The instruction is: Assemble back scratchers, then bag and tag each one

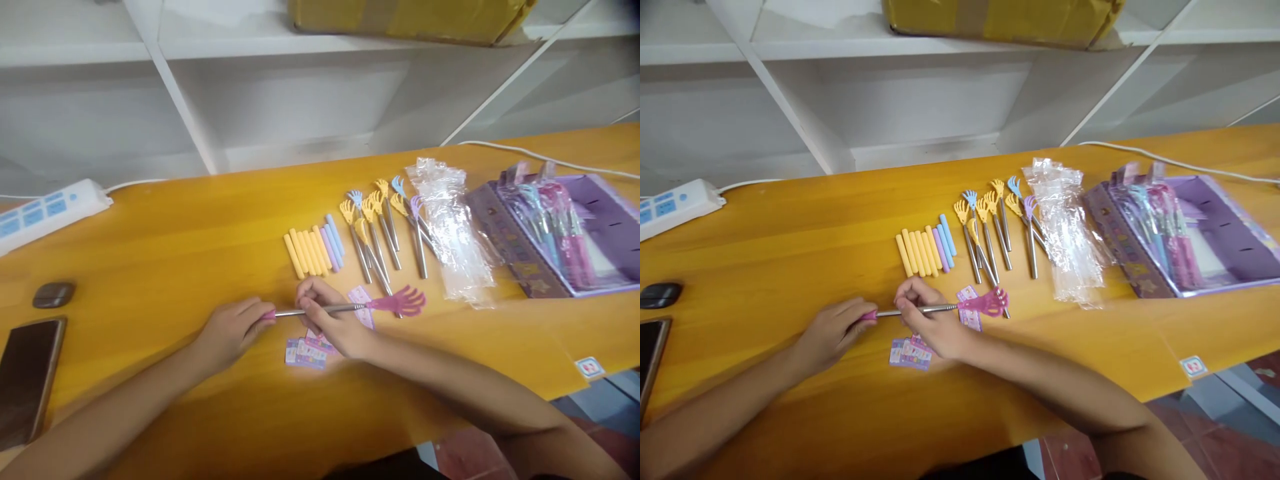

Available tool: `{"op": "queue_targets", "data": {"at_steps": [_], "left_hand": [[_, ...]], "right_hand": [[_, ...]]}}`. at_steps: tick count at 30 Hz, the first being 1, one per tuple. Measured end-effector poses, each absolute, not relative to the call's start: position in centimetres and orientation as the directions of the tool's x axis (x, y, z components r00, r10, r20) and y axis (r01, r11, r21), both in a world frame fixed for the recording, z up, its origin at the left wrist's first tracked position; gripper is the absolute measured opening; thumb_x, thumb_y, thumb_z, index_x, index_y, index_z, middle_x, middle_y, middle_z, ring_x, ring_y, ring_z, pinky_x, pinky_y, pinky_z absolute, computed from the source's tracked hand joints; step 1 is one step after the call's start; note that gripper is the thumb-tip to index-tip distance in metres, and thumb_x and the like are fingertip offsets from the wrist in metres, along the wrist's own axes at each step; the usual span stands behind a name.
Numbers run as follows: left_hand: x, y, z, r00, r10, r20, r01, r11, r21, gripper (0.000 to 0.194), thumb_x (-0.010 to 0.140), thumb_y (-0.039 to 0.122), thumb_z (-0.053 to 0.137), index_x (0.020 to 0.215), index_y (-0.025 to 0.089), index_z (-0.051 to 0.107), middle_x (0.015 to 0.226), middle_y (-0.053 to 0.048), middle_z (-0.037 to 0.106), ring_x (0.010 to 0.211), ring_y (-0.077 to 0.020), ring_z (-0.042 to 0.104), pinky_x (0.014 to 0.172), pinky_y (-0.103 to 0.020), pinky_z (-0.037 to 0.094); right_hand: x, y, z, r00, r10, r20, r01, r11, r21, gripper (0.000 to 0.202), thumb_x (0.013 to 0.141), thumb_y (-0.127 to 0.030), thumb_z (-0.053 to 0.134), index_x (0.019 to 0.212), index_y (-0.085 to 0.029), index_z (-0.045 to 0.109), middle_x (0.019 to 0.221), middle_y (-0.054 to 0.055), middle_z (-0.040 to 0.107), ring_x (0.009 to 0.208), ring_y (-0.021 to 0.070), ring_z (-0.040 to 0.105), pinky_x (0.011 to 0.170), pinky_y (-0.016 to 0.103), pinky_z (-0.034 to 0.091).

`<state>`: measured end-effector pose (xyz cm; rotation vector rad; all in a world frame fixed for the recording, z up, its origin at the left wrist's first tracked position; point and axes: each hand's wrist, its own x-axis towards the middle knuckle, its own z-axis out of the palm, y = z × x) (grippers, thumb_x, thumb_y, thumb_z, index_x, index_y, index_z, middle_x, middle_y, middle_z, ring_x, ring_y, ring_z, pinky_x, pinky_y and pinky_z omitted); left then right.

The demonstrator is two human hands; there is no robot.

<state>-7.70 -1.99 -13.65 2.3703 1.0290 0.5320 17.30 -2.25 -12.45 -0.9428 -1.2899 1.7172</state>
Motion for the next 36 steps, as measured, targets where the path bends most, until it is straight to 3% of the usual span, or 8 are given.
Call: {"op": "queue_targets", "data": {"at_steps": [7,12,16,19,24,29,32,36], "left_hand": [[-7.6,-2.1,-14.0,0.581,0.8,0.149,0.594,-0.542,0.595,0.026,0.109,0.036,0.047,0.121,0.021,0.065,0.1,-0.002,0.074,0.087,-0.0155,0.07,0.08,-0.026,0.051],[-7.7,-1.7,-14.1,0.518,0.832,0.2,0.598,-0.519,0.61,0.031,0.109,0.039,0.045,0.125,0.022,0.066,0.112,-0.005,0.076,0.1,-0.0185,0.072,0.092,-0.03,0.054],[-8.2,-1.1,-14.2,0.502,0.832,0.234,0.59,-0.528,0.61,0.034,0.109,0.041,0.045,0.122,0.02,0.07,0.099,-0.005,0.074,0.088,-0.0174,0.071,0.081,-0.029,0.055],[-8.2,-1.1,-14.1,0.539,0.798,0.269,0.559,-0.578,0.594,0.035,0.11,0.039,0.044,0.121,0.018,0.07,0.091,-0.005,0.071,0.08,-0.0159,0.068,0.075,-0.027,0.052],[-8.1,-1.4,-14.3,0.622,0.725,0.296,0.498,-0.658,0.565,0.032,0.11,0.035,0.045,0.102,0.017,0.071,0.08,-0.002,0.064,0.07,-0.0137,0.06,0.067,-0.025,0.046],[-8.3,-1.4,-14.5,0.628,0.725,0.283,0.48,-0.647,0.592,0.028,0.109,0.034,0.046,0.108,0.018,0.069,0.085,-0.003,0.066,0.075,-0.0143,0.061,0.072,-0.025,0.047],[-8.3,-1.4,-14.2,0.601,0.764,0.235,0.51,-0.593,0.622,0.028,0.109,0.035,0.046,0.106,0.019,0.068,0.085,-0.002,0.067,0.075,-0.0143,0.062,0.072,-0.025,0.047],[-8.0,-1.5,-13.6,0.515,0.851,0.104,0.577,-0.434,0.692,0.028,0.109,0.041,0.045,0.108,0.02,0.065,0.089,-0.001,0.07,0.079,-0.0152,0.064,0.074,-0.026,0.047]], "right_hand": [[17.1,-0.3,-13.1,-0.307,0.951,0.025,-0.3,-0.072,-0.951,0.052,0.101,-0.063,0.04,0.092,-0.016,0.06,0.072,-0.001,0.049,0.047,0.0072,0.036,0.044,0.023,0.021],[15.3,1.1,-12.5,-0.218,0.973,0.073,-0.317,0.0,-0.949,0.034,0.098,-0.046,0.042,0.086,-0.018,0.057,0.063,-0.004,0.044,0.045,0.008,0.032,0.045,0.023,0.022],[13.5,1.5,-12.0,-0.154,0.981,0.121,-0.376,0.055,-0.925,0.009,0.083,-0.023,0.044,0.08,-0.019,0.052,0.066,-0.003,0.046,0.048,0.0094,0.032,0.046,0.023,0.023],[12.8,1.1,-12.4,-0.136,0.964,0.228,-0.429,0.15,-0.891,0.006,0.076,-0.016,0.045,0.073,-0.02,0.048,0.067,-0.001,0.046,0.054,0.0112,0.032,0.049,0.024,0.023],[12.5,-0.2,-13.7,-0.258,0.923,0.284,-0.416,0.159,-0.895,0.013,0.082,-0.016,0.045,0.07,-0.02,0.047,0.07,0.002,0.046,0.064,0.0145,0.038,0.058,0.027,0.03],[12.4,-0.4,-13.4,-0.327,0.891,0.316,-0.384,0.18,-0.906,0.014,0.085,-0.016,0.044,0.072,-0.019,0.048,0.076,0.003,0.047,0.07,0.0156,0.042,0.064,0.029,0.034],[12.8,0.2,-13.0,-0.403,0.886,0.229,-0.301,0.109,-0.948,0.013,0.088,-0.021,0.044,0.078,-0.018,0.052,0.077,0.002,0.048,0.063,0.013,0.041,0.058,0.027,0.032],[14.1,1.9,-12.0,-0.255,0.935,0.245,-0.301,0.164,-0.939,0.017,0.091,-0.034,0.049,0.086,-0.019,0.054,0.074,-0.001,0.045,0.06,0.0122,0.038,0.058,0.027,0.031]]}}
